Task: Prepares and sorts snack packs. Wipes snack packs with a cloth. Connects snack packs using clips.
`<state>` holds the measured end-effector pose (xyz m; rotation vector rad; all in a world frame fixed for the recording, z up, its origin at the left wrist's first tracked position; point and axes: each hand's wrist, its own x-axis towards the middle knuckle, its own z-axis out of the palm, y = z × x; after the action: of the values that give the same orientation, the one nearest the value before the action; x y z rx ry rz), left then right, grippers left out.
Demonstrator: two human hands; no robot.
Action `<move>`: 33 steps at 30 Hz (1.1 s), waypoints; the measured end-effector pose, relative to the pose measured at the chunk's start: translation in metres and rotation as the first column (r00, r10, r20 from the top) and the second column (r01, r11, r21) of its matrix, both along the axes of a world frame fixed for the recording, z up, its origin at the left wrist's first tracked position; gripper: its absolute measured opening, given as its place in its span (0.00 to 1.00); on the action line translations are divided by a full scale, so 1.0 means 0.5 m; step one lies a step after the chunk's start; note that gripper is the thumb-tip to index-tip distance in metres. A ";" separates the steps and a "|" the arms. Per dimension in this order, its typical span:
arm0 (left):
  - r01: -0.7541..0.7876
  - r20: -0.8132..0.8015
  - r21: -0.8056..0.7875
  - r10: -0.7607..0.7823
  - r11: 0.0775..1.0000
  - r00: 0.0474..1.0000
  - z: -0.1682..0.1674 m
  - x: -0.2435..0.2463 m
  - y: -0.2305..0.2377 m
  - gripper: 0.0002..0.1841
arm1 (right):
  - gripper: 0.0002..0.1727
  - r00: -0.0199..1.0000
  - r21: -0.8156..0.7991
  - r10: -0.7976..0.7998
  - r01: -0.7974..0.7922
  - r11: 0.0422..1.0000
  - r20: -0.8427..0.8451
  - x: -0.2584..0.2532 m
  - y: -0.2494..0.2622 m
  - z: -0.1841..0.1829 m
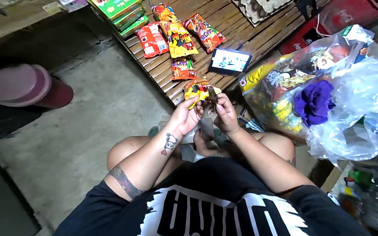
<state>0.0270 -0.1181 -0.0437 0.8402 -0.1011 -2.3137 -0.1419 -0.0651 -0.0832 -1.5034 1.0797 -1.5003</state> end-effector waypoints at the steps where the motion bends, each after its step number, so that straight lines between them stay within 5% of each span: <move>1: 0.003 -0.010 0.001 -0.003 1.000 1.000 -0.001 0.000 0.000 0.08 | 0.16 1.000 0.008 0.000 0.000 1.000 0.030 0.000 0.001 -0.002; 17: -0.018 -0.036 0.010 0.018 1.000 0.999 -0.002 -0.001 0.003 0.09 | 0.11 0.990 0.101 0.041 -0.055 0.993 0.134 0.016 0.023 0.000; 29: 0.238 0.102 -0.136 -0.226 0.962 0.969 -0.016 0.003 0.000 0.23 | 0.18 0.976 -0.002 0.109 -0.111 0.994 -0.189 -0.009 0.030 0.011; 33: 0.226 0.133 -0.091 -0.213 0.970 0.968 -0.018 0.001 -0.001 0.18 | 0.15 0.978 -0.012 0.092 -0.096 0.995 -0.186 -0.020 0.033 0.011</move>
<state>0.0274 -0.1187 -0.0525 0.9572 -0.3853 -2.4354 -0.1521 -0.0486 -0.0780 -1.7110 1.0855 -1.3310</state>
